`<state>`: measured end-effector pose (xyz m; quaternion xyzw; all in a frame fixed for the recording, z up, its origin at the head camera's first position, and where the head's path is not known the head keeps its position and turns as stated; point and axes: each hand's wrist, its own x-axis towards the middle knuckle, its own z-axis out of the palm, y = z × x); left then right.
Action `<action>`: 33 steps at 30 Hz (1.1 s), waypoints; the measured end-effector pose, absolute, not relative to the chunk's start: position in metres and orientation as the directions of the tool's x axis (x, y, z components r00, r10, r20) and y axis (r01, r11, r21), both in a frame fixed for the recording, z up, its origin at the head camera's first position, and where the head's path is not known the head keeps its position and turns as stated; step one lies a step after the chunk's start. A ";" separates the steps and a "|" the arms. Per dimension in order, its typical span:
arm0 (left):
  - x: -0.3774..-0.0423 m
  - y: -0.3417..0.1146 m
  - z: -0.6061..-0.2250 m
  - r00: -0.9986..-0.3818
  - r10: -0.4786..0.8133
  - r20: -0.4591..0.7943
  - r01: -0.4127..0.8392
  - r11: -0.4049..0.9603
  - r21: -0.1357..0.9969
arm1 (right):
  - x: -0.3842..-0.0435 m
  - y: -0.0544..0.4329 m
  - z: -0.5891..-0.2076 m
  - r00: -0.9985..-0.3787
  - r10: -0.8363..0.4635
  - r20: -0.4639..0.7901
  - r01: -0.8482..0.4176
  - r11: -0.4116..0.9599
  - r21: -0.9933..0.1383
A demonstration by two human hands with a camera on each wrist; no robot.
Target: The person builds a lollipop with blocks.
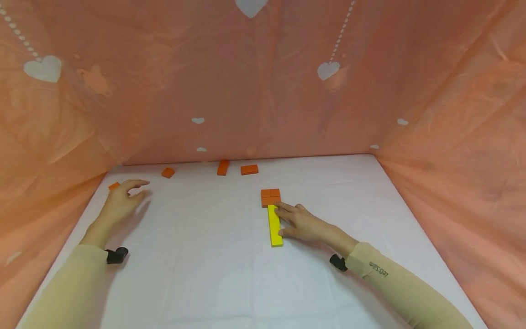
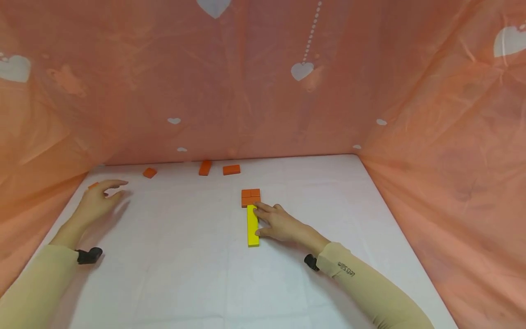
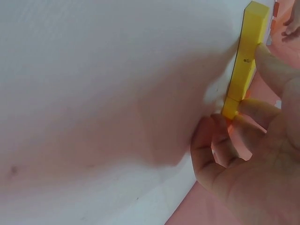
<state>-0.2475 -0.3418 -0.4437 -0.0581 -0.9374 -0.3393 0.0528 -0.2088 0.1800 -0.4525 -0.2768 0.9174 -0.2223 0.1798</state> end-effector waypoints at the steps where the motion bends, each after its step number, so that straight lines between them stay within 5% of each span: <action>1: -0.245 -0.348 -0.444 -0.990 0.065 0.121 0.128 0.763 0.633 | -0.209 0.180 -0.452 -0.782 -0.587 -0.208 -0.427 0.749 -0.507; 16: -0.225 -0.402 -0.458 -0.983 0.134 0.128 0.183 0.813 0.553 | -0.209 0.178 -0.451 -0.787 -0.576 -0.220 -0.410 0.756 -0.510; 33: -0.216 -0.411 -0.461 -0.988 0.131 0.077 0.152 0.841 0.520 | -0.209 0.179 -0.452 -0.782 -0.587 -0.208 -0.427 0.749 -0.507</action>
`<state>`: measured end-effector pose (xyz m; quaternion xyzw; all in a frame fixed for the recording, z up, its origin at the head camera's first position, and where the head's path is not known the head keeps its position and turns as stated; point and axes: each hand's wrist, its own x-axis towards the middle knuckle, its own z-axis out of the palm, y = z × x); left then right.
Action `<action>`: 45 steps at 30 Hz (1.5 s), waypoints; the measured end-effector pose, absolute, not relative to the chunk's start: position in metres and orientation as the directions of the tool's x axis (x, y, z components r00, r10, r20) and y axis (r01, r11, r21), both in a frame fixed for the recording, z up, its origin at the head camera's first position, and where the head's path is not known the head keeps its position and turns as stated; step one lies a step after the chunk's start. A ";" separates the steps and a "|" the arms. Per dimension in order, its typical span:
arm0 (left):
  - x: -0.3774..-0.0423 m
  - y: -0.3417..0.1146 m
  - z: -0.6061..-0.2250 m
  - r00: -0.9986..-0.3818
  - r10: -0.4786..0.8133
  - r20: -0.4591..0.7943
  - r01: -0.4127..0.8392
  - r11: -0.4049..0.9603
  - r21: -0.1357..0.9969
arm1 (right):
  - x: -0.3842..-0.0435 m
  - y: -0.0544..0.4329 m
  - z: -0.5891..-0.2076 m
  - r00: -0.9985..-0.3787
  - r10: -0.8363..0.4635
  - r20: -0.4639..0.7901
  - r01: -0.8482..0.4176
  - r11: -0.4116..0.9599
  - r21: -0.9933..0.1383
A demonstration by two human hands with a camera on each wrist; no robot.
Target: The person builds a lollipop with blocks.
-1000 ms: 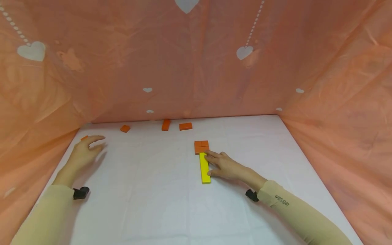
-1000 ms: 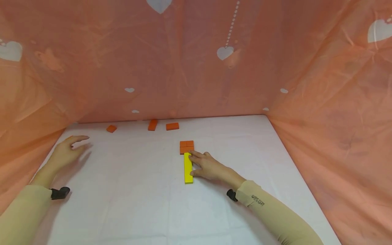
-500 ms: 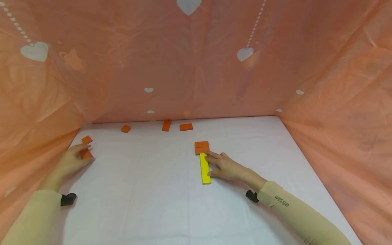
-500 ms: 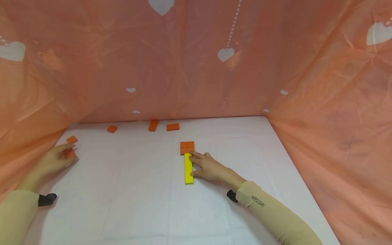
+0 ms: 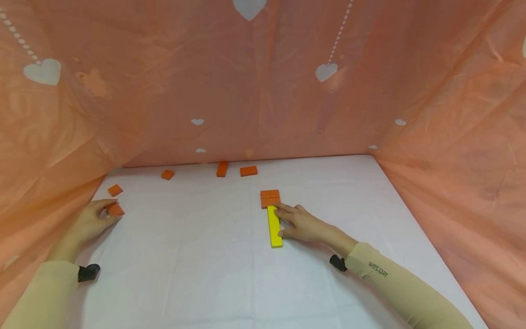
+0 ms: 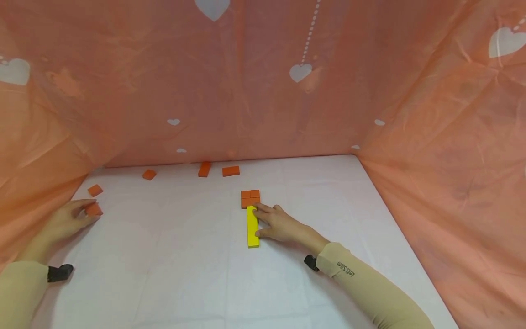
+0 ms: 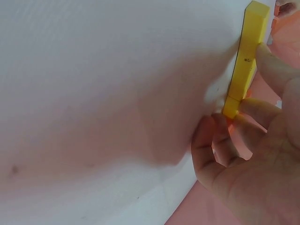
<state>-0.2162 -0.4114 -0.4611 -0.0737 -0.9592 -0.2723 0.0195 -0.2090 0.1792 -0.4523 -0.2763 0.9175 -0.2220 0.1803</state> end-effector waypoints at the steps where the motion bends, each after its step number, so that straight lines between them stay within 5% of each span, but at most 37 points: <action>1: -0.216 -0.411 -0.461 -0.989 0.129 0.075 0.149 0.841 0.520 | -0.209 0.179 -0.453 -0.782 -0.588 -0.207 -0.428 0.748 -0.507; 16: -0.225 -0.385 -0.457 -0.989 0.109 0.101 0.147 0.827 0.543 | -0.210 0.179 -0.454 -0.789 -0.575 -0.217 -0.414 0.758 -0.504; 45: -0.279 -0.236 -0.435 -0.941 0.282 0.186 0.330 0.659 0.676 | -0.209 0.179 -0.452 -0.783 -0.587 -0.208 -0.431 0.752 -0.499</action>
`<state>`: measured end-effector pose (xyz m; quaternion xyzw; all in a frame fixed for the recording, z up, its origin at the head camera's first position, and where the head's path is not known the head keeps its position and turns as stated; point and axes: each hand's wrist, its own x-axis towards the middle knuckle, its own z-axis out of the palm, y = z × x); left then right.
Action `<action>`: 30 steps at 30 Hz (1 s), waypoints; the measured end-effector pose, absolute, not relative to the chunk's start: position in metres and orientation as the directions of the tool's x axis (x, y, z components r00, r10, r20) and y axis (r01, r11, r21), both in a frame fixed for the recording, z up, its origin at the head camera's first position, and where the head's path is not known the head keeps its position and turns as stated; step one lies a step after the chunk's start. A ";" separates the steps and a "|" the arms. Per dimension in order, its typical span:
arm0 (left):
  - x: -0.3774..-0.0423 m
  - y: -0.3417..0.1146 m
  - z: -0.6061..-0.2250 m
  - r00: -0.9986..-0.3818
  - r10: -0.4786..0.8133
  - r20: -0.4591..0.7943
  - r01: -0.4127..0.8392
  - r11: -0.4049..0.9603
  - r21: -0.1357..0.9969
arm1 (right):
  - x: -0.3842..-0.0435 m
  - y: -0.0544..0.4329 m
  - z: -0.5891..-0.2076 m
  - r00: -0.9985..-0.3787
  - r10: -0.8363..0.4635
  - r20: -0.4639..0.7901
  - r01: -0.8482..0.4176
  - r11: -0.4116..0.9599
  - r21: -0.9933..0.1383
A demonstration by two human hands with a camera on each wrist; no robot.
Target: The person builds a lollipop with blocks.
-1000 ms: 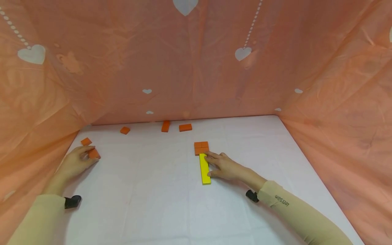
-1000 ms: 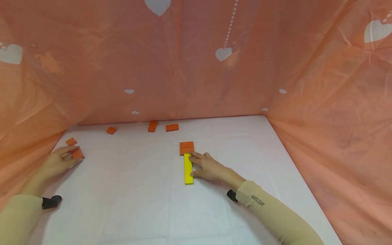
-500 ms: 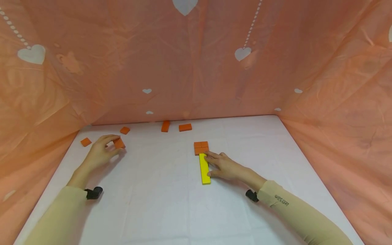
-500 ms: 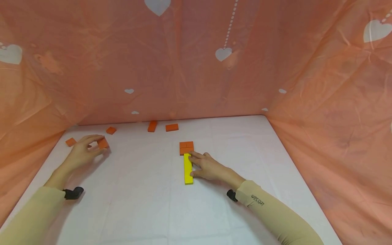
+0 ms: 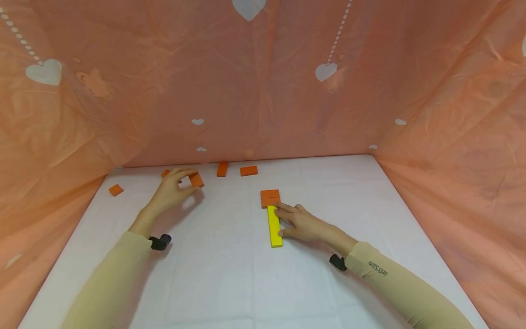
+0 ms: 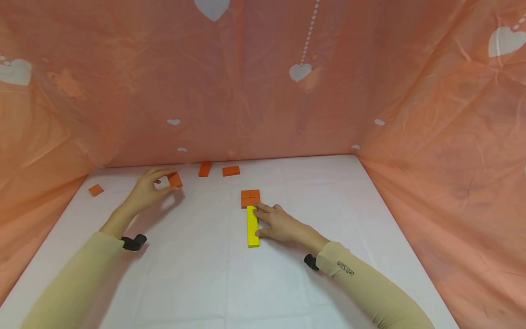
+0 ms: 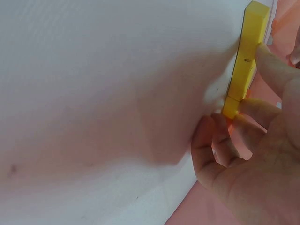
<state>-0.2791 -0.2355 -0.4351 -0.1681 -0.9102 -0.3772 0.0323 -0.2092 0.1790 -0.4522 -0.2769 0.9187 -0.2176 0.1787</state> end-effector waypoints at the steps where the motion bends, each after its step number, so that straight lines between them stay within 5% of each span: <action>1: -0.281 -0.230 -0.435 -0.942 0.284 0.181 0.328 0.652 0.684 | -0.209 0.179 -0.452 -0.783 -0.586 -0.208 -0.429 0.752 -0.501; 17: -0.299 -0.152 -0.440 -0.892 0.411 0.187 0.413 0.576 0.706 | -0.210 0.178 -0.452 -0.786 -0.583 -0.203 -0.431 0.754 -0.496; 30: -0.300 -0.109 -0.447 -0.874 0.482 0.058 0.393 0.632 0.668 | -0.210 0.179 -0.455 -0.788 -0.574 -0.222 -0.417 0.764 -0.493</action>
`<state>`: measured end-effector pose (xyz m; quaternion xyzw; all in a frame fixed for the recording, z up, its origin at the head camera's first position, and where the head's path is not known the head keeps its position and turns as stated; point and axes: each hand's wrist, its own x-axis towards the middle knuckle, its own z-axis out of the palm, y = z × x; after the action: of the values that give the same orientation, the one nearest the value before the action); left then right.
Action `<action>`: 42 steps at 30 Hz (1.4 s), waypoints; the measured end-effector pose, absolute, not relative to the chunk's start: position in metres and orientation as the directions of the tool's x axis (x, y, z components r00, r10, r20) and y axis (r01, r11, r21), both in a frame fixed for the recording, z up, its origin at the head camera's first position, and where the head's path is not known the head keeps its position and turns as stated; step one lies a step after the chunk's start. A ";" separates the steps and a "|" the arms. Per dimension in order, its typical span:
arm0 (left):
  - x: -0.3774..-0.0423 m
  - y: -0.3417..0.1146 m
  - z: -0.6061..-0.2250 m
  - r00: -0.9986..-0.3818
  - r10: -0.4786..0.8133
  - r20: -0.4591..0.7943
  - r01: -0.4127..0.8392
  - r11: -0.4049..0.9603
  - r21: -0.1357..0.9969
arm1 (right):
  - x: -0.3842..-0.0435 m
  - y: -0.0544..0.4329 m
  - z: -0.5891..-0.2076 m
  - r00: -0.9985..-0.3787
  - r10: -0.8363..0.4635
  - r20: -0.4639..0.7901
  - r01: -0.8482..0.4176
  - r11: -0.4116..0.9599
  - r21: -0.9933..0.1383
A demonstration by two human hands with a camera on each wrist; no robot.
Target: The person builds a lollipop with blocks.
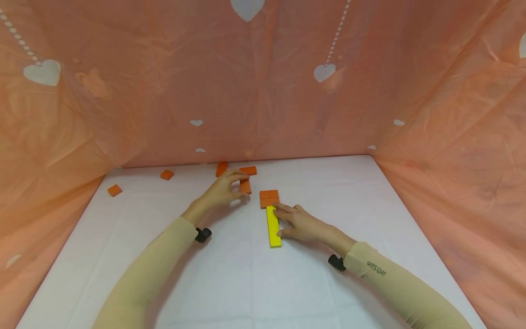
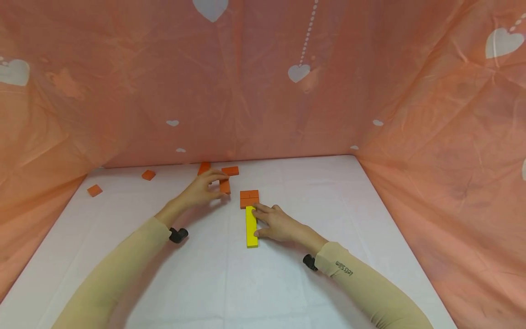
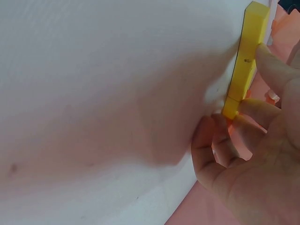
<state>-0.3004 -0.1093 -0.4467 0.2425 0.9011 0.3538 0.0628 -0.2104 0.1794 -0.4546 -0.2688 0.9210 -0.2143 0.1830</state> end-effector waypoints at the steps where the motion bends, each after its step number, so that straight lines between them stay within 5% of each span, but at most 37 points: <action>1: -0.301 -0.107 -0.447 -0.872 0.486 0.050 0.393 0.637 0.664 | -0.211 0.179 -0.455 -0.788 -0.575 -0.221 -0.419 0.764 -0.491; 18: -0.311 -0.088 -0.455 -0.817 0.577 -0.002 0.486 0.690 0.536 | -0.211 0.178 -0.455 -0.791 -0.570 -0.221 -0.419 0.769 -0.483; 42: -0.317 -0.082 -0.464 -0.802 0.595 -0.056 0.476 0.693 0.541 | -0.210 0.179 -0.451 -0.786 -0.580 -0.217 -0.427 0.761 -0.488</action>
<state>-0.3170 -0.0823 -0.4639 0.2933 0.9131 0.2595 0.1139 -0.2104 0.1786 -0.4513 -0.2732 0.9209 -0.2114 0.1805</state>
